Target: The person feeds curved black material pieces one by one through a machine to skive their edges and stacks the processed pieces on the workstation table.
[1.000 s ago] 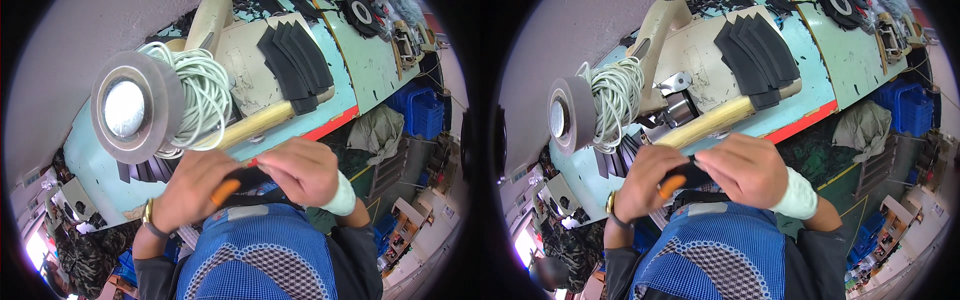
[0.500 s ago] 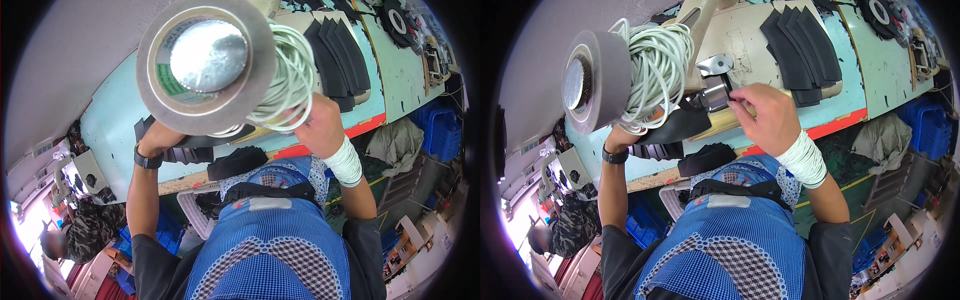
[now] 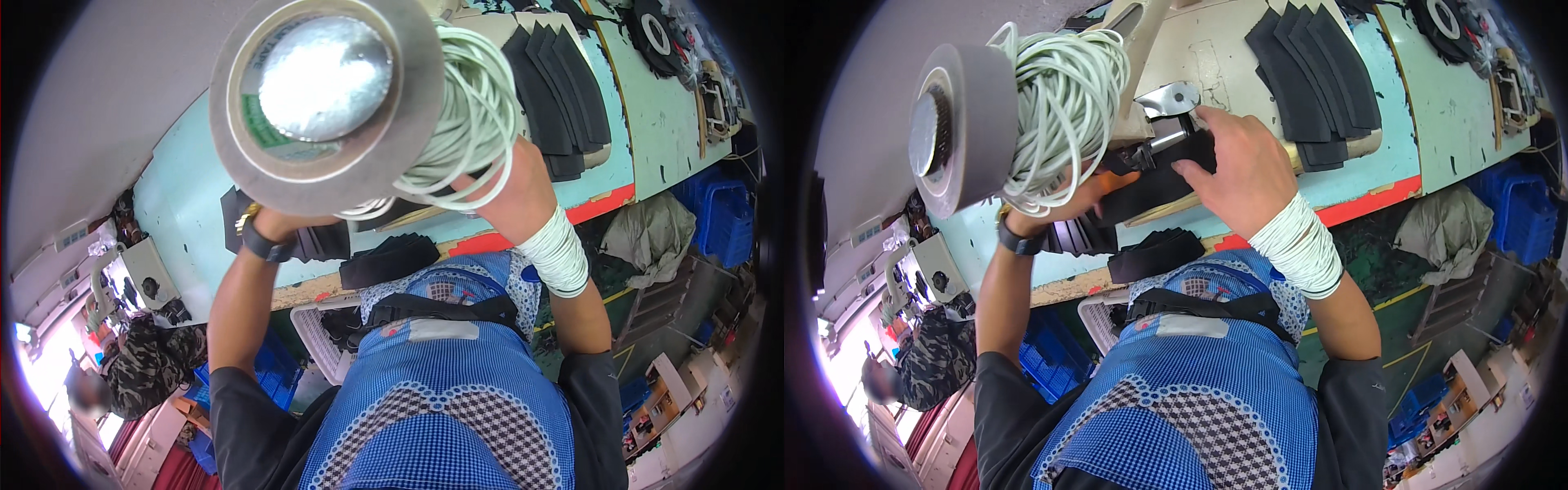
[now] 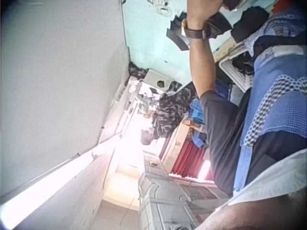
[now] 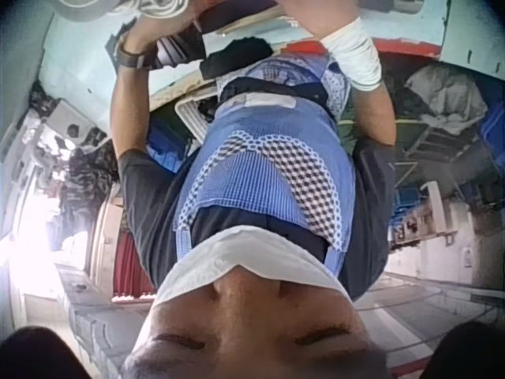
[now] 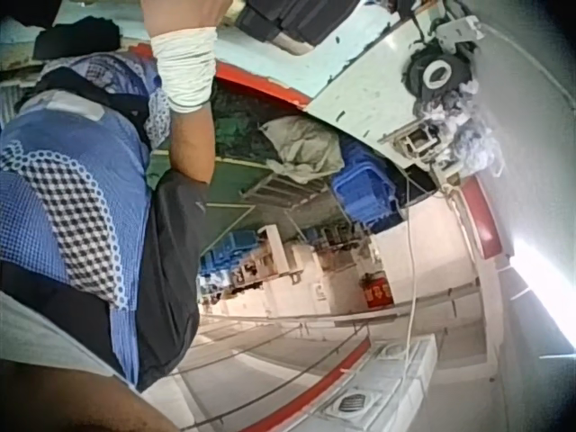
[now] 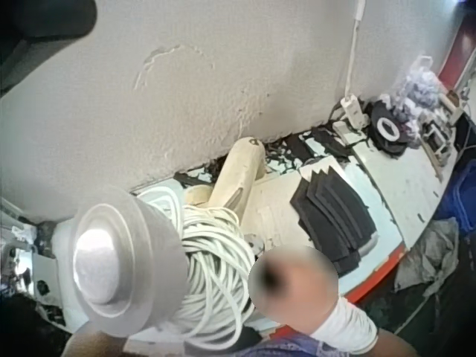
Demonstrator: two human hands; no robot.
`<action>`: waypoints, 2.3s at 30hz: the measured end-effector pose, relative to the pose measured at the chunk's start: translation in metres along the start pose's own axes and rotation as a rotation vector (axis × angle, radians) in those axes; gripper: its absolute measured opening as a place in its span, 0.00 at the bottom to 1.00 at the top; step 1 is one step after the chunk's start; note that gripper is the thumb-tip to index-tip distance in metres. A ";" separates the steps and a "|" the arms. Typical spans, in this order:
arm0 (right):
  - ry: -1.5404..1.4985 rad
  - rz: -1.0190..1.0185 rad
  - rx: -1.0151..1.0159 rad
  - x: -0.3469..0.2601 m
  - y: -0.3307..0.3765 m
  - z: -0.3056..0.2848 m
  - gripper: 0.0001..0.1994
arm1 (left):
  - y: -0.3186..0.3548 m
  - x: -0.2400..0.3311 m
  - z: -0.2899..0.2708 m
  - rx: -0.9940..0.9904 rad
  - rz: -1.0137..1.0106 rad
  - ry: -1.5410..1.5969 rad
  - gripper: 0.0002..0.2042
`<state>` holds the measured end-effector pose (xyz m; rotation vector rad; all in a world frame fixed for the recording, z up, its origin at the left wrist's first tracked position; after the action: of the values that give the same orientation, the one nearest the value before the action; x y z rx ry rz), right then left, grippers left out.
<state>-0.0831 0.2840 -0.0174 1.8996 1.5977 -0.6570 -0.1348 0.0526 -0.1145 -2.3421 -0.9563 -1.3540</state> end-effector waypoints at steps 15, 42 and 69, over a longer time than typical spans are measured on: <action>0.329 -0.337 0.275 -0.004 0.019 -0.119 0.06 | 0.048 0.053 0.066 -0.349 -0.243 -0.412 0.25; 0.053 0.145 0.035 0.362 0.003 -0.040 0.25 | 0.083 0.067 0.087 -0.091 -0.657 0.682 0.07; -0.069 -0.176 0.134 0.000 0.010 -0.120 0.06 | 0.024 0.044 0.015 -0.324 -0.514 0.281 0.12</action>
<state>-0.0721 0.3660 0.0696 1.8209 1.7285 -0.9141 -0.0941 0.0604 -0.0834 -2.1017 -1.3941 -2.1081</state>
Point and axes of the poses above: each hand's wrist, its own y-axis away from the middle knuckle, its own z-axis out of the palm, x = y × z, the point moved 9 cm from there along -y, towards the middle knuckle, and after that the axes turned 8 degrees about z, right-handed, at the moved point
